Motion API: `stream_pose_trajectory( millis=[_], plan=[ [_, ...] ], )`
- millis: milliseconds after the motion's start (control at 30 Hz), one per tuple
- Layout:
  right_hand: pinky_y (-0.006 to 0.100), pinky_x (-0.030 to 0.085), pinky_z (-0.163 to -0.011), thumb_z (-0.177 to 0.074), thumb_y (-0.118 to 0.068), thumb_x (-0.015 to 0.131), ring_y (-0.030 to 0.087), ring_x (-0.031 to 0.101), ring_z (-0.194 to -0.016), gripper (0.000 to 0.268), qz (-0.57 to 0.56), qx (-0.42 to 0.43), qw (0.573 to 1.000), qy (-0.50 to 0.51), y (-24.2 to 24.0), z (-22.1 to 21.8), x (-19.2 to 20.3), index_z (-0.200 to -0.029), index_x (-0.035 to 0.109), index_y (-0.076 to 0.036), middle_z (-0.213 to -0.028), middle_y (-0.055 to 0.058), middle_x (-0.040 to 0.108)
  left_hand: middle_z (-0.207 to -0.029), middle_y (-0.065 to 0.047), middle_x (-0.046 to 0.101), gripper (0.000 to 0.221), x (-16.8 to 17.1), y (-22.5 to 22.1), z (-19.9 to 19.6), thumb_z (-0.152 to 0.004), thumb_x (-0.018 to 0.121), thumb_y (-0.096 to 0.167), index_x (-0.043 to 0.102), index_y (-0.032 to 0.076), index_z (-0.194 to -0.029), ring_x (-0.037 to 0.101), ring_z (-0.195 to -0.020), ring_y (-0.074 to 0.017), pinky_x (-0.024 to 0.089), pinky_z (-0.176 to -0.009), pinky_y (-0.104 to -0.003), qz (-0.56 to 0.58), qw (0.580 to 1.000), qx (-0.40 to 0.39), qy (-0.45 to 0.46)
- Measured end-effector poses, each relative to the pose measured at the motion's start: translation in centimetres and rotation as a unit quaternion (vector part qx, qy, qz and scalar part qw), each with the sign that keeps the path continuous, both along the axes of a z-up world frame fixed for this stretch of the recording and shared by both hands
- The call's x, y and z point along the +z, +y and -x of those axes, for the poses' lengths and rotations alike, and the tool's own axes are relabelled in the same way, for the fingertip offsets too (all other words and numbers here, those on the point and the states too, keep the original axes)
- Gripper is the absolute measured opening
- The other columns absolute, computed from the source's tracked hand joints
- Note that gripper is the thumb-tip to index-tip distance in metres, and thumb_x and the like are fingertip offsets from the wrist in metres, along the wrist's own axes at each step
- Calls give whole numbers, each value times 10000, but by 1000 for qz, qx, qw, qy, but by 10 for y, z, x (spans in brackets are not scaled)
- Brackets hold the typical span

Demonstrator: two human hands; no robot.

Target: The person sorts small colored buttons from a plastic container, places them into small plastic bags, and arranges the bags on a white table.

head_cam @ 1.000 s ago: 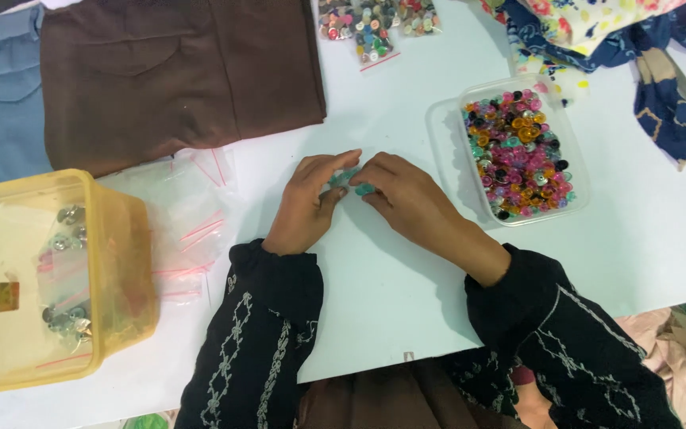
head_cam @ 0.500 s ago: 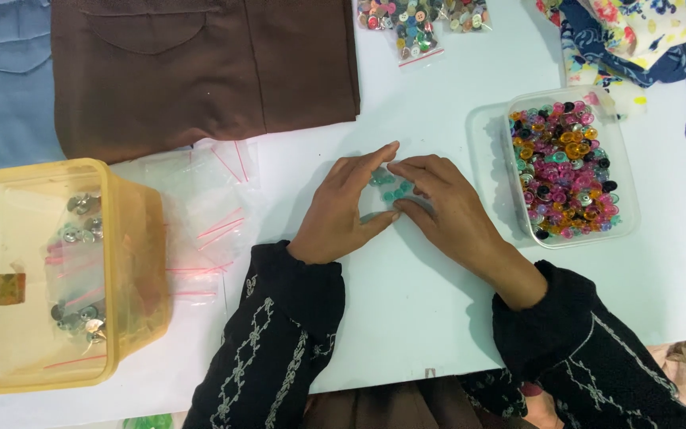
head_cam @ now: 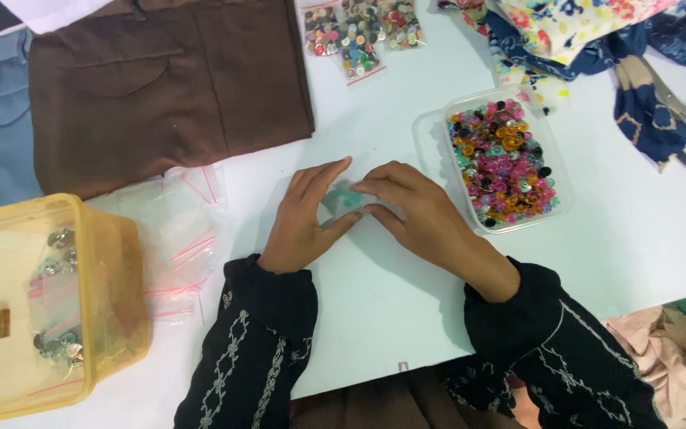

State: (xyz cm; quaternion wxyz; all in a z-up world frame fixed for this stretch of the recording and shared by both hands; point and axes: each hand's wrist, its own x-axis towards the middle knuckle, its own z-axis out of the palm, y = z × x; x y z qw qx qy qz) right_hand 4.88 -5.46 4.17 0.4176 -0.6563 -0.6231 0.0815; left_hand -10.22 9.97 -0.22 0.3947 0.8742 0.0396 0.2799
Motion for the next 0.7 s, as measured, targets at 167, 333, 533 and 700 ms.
stream_pose_trajectory(
  millis=[167,333,533,700],
  plan=[
    [363,570,-800,-939,22,720,284,699,-928,182,28,-110,990,-83,-38,-49,16,-1106,748,-45,-1015,99,698,-1359,-121,607,603,11,-14,-12,-892,808,89,551,80,-1438,557,-1229,-331,439,-1053,-481,-33,998,52,-26],
    [427,570,-786,-909,71,728,362,699,-888,178,94,-182,972,-113,-54,-82,20,-1083,758,49,-957,195,702,-1350,-103,605,510,26,-46,-54,-933,787,123,591,106,-1404,541,-1258,-324,425,-1063,-467,-88,993,56,-59],
    [379,536,-777,-897,-69,749,312,668,-951,216,198,-192,945,-173,-49,-88,-7,-1110,782,-57,-971,144,723,-1285,-48,633,330,23,-58,-128,-991,662,125,671,157,-1320,532,-1229,-260,413,-1014,-464,-176,983,48,24],
    [379,497,-750,-862,-74,767,313,656,-932,189,176,-183,944,-209,-52,-86,-4,-1046,806,-55,-956,150,745,-739,-22,623,54,14,-47,-175,-801,806,106,759,132,-798,560,-696,-194,397,-691,-357,-368,923,85,68]
  ],
)
